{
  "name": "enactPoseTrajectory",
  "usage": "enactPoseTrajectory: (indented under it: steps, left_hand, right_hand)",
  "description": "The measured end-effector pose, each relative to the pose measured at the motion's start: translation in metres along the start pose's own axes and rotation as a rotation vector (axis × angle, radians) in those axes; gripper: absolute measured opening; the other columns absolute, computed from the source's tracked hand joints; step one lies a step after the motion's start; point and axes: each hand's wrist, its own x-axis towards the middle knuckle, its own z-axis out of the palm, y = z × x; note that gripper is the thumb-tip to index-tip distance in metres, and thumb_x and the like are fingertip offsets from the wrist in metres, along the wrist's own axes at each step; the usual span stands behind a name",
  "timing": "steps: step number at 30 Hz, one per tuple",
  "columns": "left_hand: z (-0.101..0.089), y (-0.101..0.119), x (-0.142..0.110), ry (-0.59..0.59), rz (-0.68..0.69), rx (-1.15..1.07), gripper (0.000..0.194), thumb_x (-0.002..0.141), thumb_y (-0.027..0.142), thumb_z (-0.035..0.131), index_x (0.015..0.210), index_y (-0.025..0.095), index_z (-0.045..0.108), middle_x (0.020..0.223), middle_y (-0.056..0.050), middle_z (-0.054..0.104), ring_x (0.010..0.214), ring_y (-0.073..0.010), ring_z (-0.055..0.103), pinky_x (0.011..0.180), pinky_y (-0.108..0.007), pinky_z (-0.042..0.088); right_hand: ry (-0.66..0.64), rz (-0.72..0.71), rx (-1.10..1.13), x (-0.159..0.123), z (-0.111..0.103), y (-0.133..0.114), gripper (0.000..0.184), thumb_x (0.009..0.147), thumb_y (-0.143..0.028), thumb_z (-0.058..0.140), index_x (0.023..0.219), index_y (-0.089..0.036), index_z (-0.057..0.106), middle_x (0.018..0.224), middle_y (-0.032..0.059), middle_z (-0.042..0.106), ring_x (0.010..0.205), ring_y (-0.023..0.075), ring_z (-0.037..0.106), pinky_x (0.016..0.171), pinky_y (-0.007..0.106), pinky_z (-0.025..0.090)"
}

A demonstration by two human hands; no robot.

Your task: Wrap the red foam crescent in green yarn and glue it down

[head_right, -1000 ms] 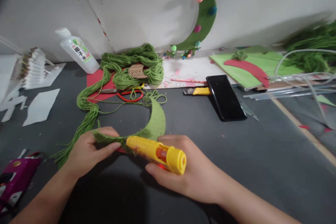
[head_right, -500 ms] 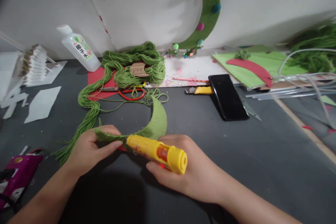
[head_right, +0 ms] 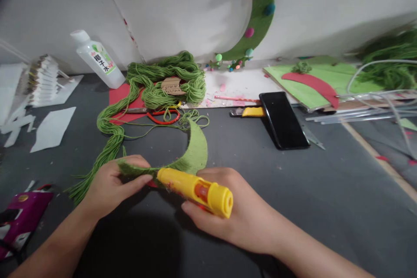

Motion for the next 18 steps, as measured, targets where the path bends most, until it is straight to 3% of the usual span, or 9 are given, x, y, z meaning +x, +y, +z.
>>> enactPoseTrajectory:
  steps: [18]
  left_hand:
    - [0.0006,-0.0008,-0.0005,0.015,0.010,-0.001,0.013,0.074,0.022,0.058,0.065,0.014,0.064,0.073,-0.005,0.064,0.070,-0.0177,0.060,0.067,-0.028,0.044]
  right_hand:
    - [0.012,-0.036,-0.052,-0.0023,0.0024,0.0054,0.012,0.080,-0.026,0.056,0.070,-0.021,0.063,0.064,0.0030,0.063,0.059,0.0167,0.061,0.050,0.023,0.045]
